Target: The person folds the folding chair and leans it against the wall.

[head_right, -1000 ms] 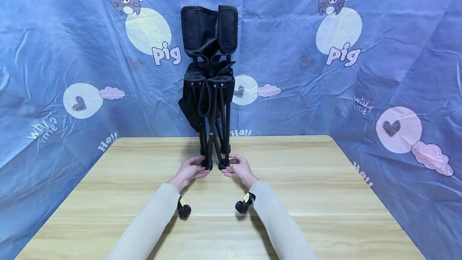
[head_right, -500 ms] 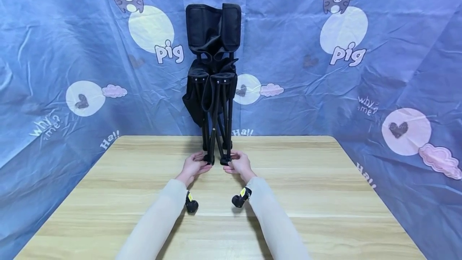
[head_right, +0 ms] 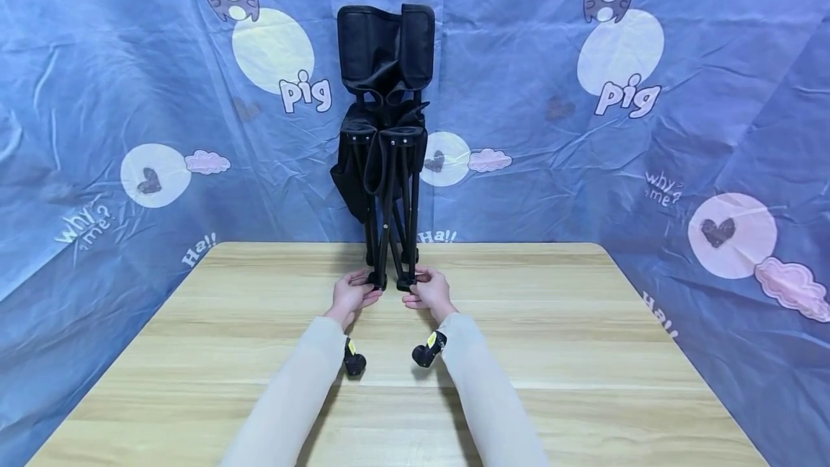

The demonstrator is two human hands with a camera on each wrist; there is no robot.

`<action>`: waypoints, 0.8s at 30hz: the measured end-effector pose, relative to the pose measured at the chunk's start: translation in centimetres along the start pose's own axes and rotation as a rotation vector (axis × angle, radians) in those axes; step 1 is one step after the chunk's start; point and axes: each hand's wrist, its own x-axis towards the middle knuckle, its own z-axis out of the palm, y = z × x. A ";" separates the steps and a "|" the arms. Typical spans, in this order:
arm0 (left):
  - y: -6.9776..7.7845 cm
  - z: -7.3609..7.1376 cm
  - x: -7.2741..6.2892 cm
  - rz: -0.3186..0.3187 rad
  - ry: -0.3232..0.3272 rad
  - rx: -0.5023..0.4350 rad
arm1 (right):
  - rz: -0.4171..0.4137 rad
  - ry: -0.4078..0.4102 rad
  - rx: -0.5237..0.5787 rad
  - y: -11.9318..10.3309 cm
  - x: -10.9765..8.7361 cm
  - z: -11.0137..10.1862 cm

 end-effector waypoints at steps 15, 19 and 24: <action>-0.5 0.2 -0.2 0.024 0.036 0.016 | 0.004 0.001 0.014 0.1 -0.5 0.1; -0.6 0.3 -0.3 0.021 0.025 0.030 | -0.013 -0.032 0.033 0.4 -0.7 -0.1; -0.2 -0.2 -0.5 -0.005 -0.062 0.071 | -0.046 -0.129 0.041 0.5 -1.8 -1.1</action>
